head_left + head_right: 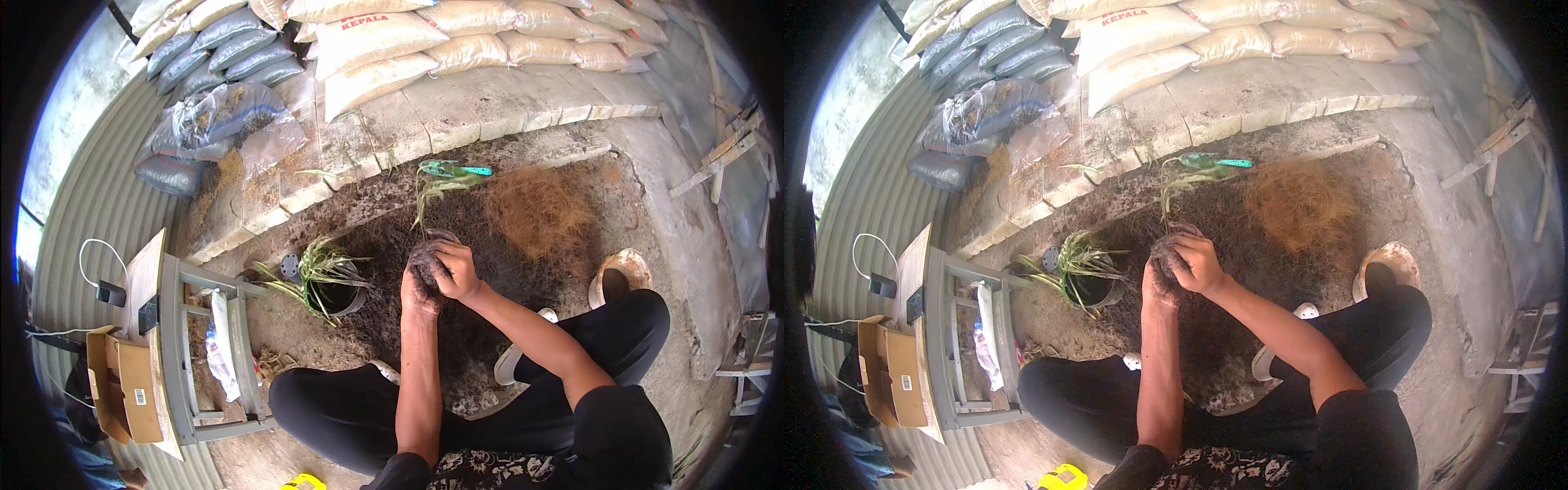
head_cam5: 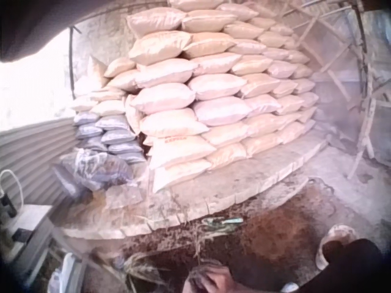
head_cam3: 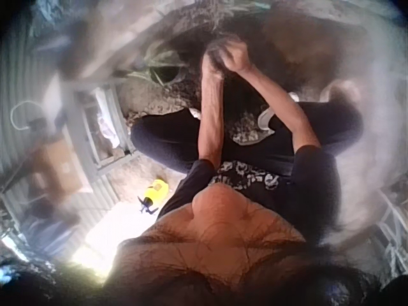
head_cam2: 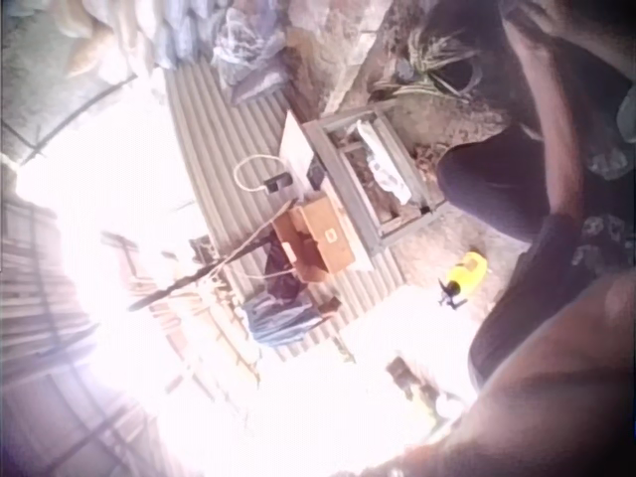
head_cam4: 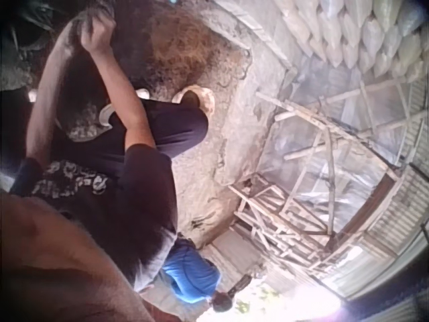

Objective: The person sits on the floor and manually packs soil around the root ball of a small plant. They repeatedly add soil and press it down with their hands to form a compact root ball, preparing the plant for transplanting.

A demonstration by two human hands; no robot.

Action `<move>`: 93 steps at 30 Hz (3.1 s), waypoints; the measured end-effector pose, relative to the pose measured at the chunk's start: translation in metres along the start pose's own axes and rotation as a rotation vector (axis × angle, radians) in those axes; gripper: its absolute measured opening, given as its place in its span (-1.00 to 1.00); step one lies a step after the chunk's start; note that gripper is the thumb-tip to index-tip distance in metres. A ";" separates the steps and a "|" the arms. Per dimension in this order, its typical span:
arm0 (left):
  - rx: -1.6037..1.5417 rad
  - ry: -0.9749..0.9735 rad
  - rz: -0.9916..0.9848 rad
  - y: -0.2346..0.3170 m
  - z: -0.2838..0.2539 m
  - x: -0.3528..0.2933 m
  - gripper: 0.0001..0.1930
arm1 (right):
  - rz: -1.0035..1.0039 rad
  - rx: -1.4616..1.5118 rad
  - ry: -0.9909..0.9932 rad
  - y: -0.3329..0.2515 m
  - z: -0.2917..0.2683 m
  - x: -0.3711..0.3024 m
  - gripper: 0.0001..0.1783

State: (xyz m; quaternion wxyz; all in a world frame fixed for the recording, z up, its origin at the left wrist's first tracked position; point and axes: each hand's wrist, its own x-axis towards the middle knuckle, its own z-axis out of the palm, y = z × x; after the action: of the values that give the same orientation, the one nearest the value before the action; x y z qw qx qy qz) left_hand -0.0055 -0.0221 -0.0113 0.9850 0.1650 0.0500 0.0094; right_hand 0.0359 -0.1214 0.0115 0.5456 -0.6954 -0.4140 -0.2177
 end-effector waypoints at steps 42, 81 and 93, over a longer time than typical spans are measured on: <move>-0.108 0.132 -0.001 0.028 -0.003 0.008 -0.51 | 0.723 0.418 -0.098 0.027 0.032 -0.010 -0.40; 0.082 0.418 0.080 0.057 -0.030 0.004 -0.68 | 0.255 -0.610 -1.039 0.098 0.042 -0.283 -0.41; 0.115 0.533 0.071 0.057 -0.015 -0.003 -0.68 | 1.830 1.237 -0.089 0.126 0.019 -0.178 -0.62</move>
State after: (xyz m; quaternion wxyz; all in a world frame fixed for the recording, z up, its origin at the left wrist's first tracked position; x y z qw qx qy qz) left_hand -0.0101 0.0361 -0.0066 0.9251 0.2139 0.3023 0.0841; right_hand 0.0352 -0.1714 -0.2019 0.7387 -0.3534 0.2004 0.5378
